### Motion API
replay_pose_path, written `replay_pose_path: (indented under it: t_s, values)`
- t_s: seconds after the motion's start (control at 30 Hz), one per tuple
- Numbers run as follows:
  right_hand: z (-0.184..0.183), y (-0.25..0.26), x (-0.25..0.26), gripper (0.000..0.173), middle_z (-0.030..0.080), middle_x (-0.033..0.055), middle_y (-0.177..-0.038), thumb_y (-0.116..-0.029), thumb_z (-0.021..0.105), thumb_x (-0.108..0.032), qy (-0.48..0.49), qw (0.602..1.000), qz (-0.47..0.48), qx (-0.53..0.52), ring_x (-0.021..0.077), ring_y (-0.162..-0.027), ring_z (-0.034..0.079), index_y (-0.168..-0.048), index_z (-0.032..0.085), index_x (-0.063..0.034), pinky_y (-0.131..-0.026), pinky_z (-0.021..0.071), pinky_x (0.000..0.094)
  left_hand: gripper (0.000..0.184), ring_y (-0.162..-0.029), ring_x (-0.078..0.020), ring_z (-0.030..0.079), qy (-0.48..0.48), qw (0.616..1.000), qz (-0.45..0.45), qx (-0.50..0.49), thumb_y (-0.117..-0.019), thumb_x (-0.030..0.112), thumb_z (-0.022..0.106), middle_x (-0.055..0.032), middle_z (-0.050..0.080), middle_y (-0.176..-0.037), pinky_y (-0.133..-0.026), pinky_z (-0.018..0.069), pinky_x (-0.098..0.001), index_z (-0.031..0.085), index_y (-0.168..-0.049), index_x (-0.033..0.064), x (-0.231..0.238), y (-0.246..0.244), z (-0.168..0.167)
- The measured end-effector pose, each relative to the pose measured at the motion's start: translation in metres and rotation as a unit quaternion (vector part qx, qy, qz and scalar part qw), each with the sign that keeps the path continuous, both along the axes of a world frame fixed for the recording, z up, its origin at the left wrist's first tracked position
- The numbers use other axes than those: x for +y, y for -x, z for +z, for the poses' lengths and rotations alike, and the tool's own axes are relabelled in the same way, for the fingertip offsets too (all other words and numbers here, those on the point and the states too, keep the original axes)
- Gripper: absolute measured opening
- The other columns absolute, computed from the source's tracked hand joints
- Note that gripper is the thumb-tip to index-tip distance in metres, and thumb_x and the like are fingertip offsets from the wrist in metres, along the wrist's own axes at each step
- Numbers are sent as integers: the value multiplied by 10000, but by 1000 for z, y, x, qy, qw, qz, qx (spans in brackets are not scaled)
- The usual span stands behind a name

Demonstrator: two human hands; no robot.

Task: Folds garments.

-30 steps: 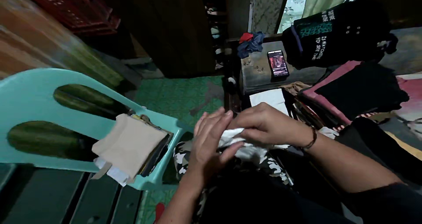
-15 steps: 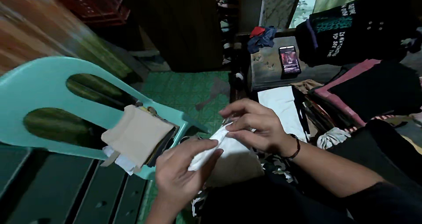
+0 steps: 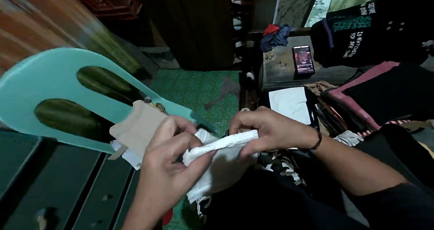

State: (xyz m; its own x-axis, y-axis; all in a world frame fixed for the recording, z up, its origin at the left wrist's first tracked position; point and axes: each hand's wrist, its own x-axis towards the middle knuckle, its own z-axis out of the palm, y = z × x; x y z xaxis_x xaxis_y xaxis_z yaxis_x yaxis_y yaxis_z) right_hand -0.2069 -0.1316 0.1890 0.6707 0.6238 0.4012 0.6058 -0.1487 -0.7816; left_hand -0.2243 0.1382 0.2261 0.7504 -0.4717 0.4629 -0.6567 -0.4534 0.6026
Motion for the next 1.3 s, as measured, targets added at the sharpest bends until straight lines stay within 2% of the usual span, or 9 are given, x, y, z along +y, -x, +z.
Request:
replay_pose_path:
  t_s: [0.07,0.17,0.33,0.63,0.83,0.93,1.13,1.23,1.3]
  values:
    - [2,-5,-7,190,622,-25,-680,-837,819,-224,140,990,23,-5,63,-605,588,-884,693,-90,-551,503,280,262,-1165,-99,589,19,999,-37,34,-873,286,766,66,635,-1158,-964,528,-297,570,-721,205,4,-1,0]
    - [7,-22,-21,90,658,11,-710,-896,743,-130,177,983,36,-42,105,-662,626,-836,728,-64,-630,531,326,215,-691,24,637,46,983,-72,160,-862,332,791,136,658,-756,-616,555,-166,615,-782,237,11,0,-2]
    - [54,-45,-61,90,703,-4,-857,-911,658,-45,119,991,-44,-44,2,-760,624,-911,747,-53,-697,536,187,195,-624,0,663,-66,950,-25,303,-816,266,804,96,706,-745,-543,560,-196,686,-965,221,45,-21,-8]
    - [66,-126,-89,128,680,87,-931,-910,718,-37,221,946,-237,-4,141,-800,625,-1034,688,-38,-770,533,392,176,-836,-467,639,-278,920,228,159,-890,1,752,-271,659,-892,-734,468,-720,666,-1041,-20,106,-88,-2]
    - [43,-134,-91,186,585,126,-871,-966,627,-157,204,917,-321,-119,186,-768,546,-989,607,27,-728,479,408,315,-1047,-619,579,-258,888,380,-37,-927,81,662,-402,598,-1089,-870,414,-767,552,-1138,-125,117,-64,-18]
    - [-2,-93,-97,137,614,286,-956,-938,628,-49,238,919,-268,-166,438,-953,607,-942,609,86,-881,480,593,220,-984,-613,585,-278,891,328,-148,-913,46,634,-395,600,-1033,-838,432,-725,569,-1033,-127,135,-29,-79]
    - [-147,4,-108,158,678,164,-895,-767,792,51,354,928,-115,16,398,-937,649,-830,676,-38,-846,520,610,191,-1044,-498,633,-380,893,183,156,-879,-64,666,-257,682,-1055,-879,460,-694,720,-1048,6,155,66,-209]
    - [-163,19,-121,136,702,139,-987,-797,847,-62,357,920,-56,151,355,-1057,645,-851,722,-52,-952,501,570,324,-1289,-481,528,-445,757,107,466,-909,76,740,-244,605,-1342,-1047,383,-718,701,-1231,67,166,71,-211]
    - [-150,14,-124,132,707,160,-1073,-868,807,-127,318,923,-127,176,351,-1101,647,-918,730,-33,-975,503,575,271,-1266,-486,551,-398,784,142,455,-957,52,663,-254,609,-1335,-1041,404,-710,692,-1225,30,164,64,-195]
